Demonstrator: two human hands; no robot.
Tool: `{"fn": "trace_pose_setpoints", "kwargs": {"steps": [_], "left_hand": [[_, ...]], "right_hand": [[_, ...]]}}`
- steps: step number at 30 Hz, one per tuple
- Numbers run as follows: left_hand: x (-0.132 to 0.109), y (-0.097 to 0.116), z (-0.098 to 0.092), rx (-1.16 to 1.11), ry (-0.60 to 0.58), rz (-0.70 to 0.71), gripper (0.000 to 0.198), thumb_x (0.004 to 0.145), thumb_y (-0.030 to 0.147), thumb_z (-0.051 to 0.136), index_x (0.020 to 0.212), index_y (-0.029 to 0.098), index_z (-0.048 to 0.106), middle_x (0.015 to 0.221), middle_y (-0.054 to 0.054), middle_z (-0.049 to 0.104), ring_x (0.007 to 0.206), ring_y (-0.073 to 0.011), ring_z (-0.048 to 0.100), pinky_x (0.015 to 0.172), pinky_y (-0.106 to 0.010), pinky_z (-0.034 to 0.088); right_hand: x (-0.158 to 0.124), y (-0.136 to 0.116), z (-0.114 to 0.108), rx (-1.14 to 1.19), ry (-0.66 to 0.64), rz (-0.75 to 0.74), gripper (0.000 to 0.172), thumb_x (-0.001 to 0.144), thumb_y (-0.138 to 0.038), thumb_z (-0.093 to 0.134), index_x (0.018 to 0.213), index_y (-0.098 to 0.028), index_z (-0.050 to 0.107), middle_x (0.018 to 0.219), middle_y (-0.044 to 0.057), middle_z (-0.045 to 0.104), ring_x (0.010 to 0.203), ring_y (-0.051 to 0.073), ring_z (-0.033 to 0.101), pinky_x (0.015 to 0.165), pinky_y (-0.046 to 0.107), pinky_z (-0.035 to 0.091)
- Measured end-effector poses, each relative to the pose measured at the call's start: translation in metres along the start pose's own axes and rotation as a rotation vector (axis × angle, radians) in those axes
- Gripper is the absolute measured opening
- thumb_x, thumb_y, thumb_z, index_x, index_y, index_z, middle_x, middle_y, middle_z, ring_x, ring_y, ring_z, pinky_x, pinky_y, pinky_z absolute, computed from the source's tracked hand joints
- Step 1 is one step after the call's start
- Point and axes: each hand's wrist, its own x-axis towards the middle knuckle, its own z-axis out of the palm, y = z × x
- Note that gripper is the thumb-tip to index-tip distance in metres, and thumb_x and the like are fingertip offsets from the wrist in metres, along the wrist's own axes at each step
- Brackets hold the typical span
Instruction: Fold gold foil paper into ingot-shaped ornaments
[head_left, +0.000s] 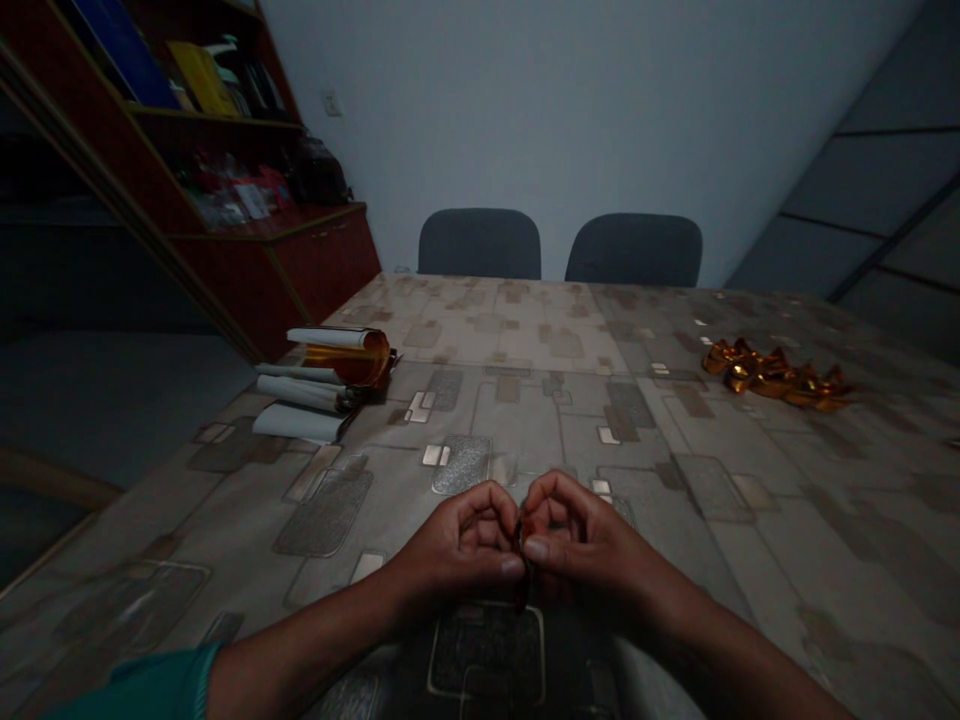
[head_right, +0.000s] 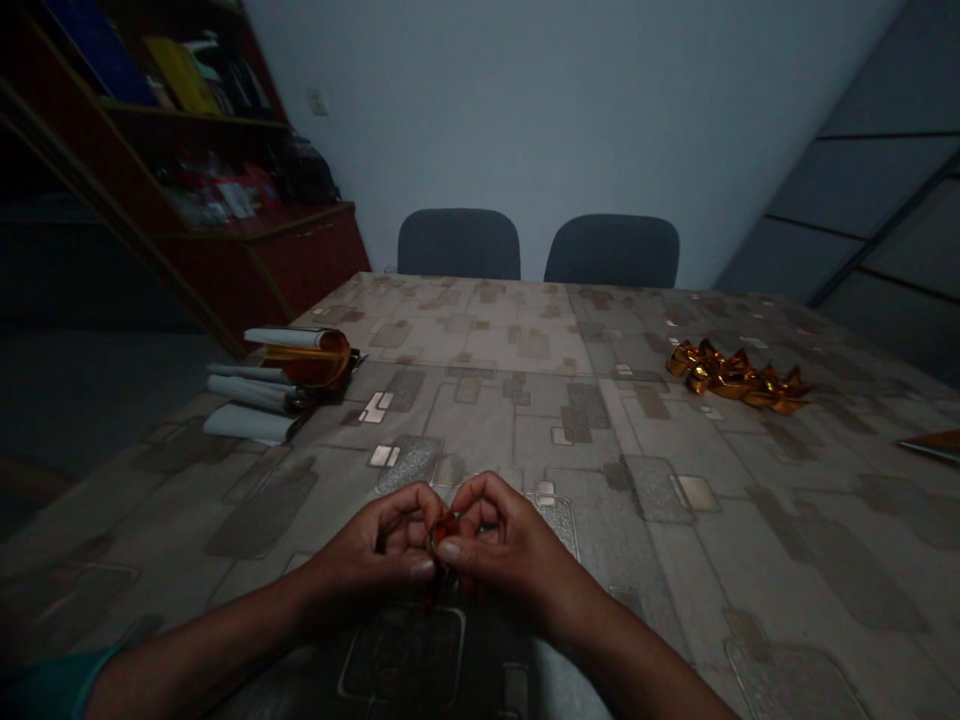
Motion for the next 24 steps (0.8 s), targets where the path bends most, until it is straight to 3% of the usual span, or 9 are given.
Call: {"fn": "trace_pose_setpoints", "kwargs": {"steps": [13,24], "left_hand": [[0.0,-0.008,-0.004,0.062,0.088,-0.038,0.049,0.064,0.028,0.089,0.089,0.019,0.048,0.079,0.001,0.065,0.059,-0.0073,0.061,0.054,-0.016,0.046],[-0.003,-0.005,0.002,0.044,0.067,-0.038,0.044,0.069,0.024,0.086,0.09,0.019,0.048,0.084,0.001,0.065,0.059,-0.0076,0.063,0.052,-0.016,0.048]], "right_hand": [[-0.004,-0.014,0.002,0.06,0.012,0.209,0.038,0.063,-0.033,0.091,0.076,-0.014,0.062,0.063,-0.003,0.062,0.049,0.006,0.05,0.047,0.018,0.033],[-0.004,-0.009,-0.003,0.099,-0.008,0.24,0.033,0.063,-0.027,0.09,0.074,-0.013,0.063,0.065,-0.001,0.065,0.052,0.007,0.056,0.05,0.018,0.04]]}}
